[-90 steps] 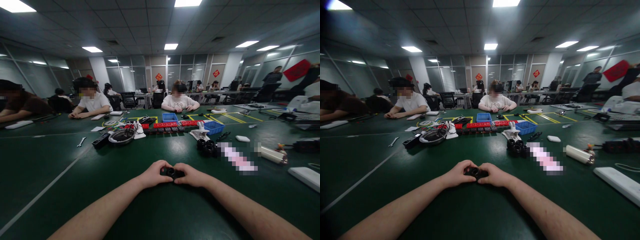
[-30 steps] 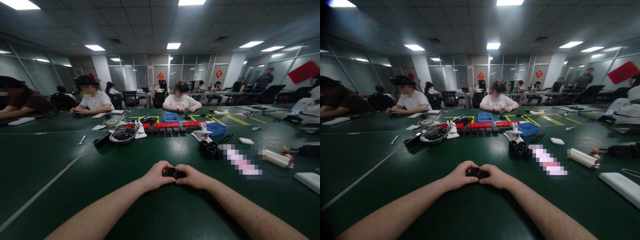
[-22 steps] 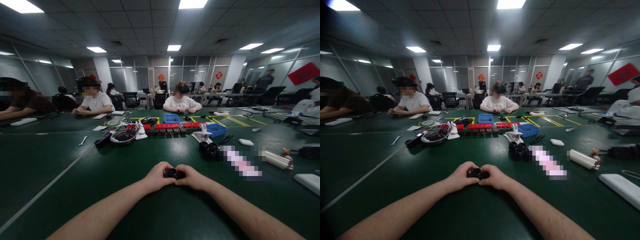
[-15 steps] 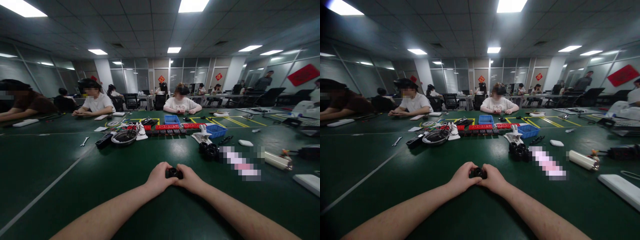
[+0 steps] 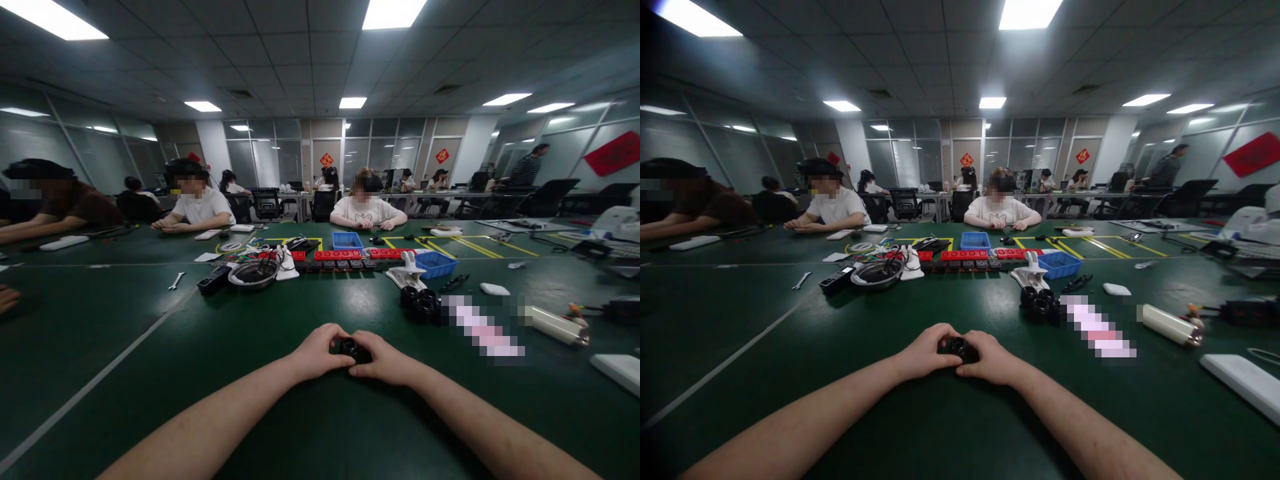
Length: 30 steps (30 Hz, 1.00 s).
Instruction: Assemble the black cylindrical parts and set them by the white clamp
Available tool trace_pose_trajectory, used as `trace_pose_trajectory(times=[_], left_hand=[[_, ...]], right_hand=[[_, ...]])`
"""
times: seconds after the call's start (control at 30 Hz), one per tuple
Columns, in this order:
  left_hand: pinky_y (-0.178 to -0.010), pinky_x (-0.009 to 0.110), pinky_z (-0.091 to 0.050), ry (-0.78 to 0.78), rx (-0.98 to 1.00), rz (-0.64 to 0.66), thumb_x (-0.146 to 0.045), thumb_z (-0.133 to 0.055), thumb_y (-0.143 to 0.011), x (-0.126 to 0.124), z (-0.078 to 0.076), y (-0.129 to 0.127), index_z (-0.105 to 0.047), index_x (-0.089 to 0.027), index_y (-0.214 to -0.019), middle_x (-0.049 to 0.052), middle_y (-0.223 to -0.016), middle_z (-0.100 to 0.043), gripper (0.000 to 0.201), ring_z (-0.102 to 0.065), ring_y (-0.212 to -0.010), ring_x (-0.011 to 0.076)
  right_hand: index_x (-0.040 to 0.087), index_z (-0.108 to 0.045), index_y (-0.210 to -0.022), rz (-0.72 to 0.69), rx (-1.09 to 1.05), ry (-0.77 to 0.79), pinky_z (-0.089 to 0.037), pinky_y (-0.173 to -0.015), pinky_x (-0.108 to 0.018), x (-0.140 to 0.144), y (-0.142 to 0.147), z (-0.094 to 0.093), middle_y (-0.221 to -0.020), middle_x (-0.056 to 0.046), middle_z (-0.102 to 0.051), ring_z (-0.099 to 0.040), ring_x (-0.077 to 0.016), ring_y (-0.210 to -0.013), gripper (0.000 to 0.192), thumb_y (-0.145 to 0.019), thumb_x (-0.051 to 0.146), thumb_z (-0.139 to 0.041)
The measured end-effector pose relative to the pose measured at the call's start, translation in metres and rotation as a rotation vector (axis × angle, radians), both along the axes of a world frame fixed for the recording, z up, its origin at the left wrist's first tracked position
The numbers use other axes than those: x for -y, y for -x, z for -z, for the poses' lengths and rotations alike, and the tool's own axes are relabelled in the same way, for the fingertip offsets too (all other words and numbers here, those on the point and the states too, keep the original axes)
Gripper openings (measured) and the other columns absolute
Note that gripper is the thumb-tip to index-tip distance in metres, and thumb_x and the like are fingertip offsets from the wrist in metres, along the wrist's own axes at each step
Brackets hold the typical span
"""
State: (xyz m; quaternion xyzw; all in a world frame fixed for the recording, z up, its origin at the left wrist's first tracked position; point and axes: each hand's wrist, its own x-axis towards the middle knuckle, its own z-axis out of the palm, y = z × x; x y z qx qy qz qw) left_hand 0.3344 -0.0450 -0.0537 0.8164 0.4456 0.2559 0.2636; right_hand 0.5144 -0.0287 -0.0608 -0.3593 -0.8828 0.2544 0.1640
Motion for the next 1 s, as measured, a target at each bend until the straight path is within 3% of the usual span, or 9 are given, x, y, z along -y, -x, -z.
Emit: trace_pose_trajectory(times=[0.17,0.43,0.7,1.0], left_hand=[[-0.057,0.021,-0.036,0.033,0.011,0.052,-0.034,-0.063,-0.063,-0.004,0.001,0.003,-0.054,-0.017,-0.088,-0.001,-0.08,-0.048,0.031,-0.044,-0.068,0.0128],[-0.057,0.021,-0.036,0.045,0.017,0.054,-0.033,-0.064,-0.064,-0.004,0.002,0.003,-0.054,-0.018,-0.088,0.0,-0.081,-0.049,0.031,-0.045,-0.068,0.0129],[-0.058,0.021,-0.036,0.048,0.004,0.02,-0.035,-0.064,-0.063,-0.001,0.0,0.0,-0.054,-0.018,-0.087,0.0,-0.08,-0.049,0.031,-0.045,-0.069,0.0138],[-0.06,0.023,-0.036,0.005,0.042,-0.192,-0.032,-0.067,-0.059,0.006,0.011,-0.013,-0.052,-0.018,-0.081,0.0,-0.081,-0.049,0.031,-0.046,-0.072,0.0151]], right_hand=[[0.015,-0.057,-0.087,-0.047,-0.053,0.164,-0.038,-0.067,-0.025,-0.006,-0.007,-0.004,-0.083,-0.001,-0.054,-0.049,-0.0161,-0.078,0.024,-0.066,0.024,-0.061],[0.015,-0.059,-0.086,-0.083,-0.069,0.176,-0.037,-0.07,-0.025,-0.007,-0.007,-0.005,-0.083,-0.001,-0.054,-0.049,-0.0163,-0.08,0.022,-0.066,0.022,-0.061],[0.015,-0.056,-0.075,0.047,-0.065,0.203,-0.037,-0.061,-0.023,-0.008,-0.005,0.002,-0.073,0.002,-0.05,-0.048,-0.014,-0.07,0.019,-0.061,0.024,-0.065],[0.016,-0.045,-0.063,0.24,0.029,-0.009,-0.029,-0.051,-0.02,-0.003,0.005,0.014,-0.064,0.003,-0.046,-0.043,-0.0117,-0.061,0.024,-0.057,0.027,-0.065]])
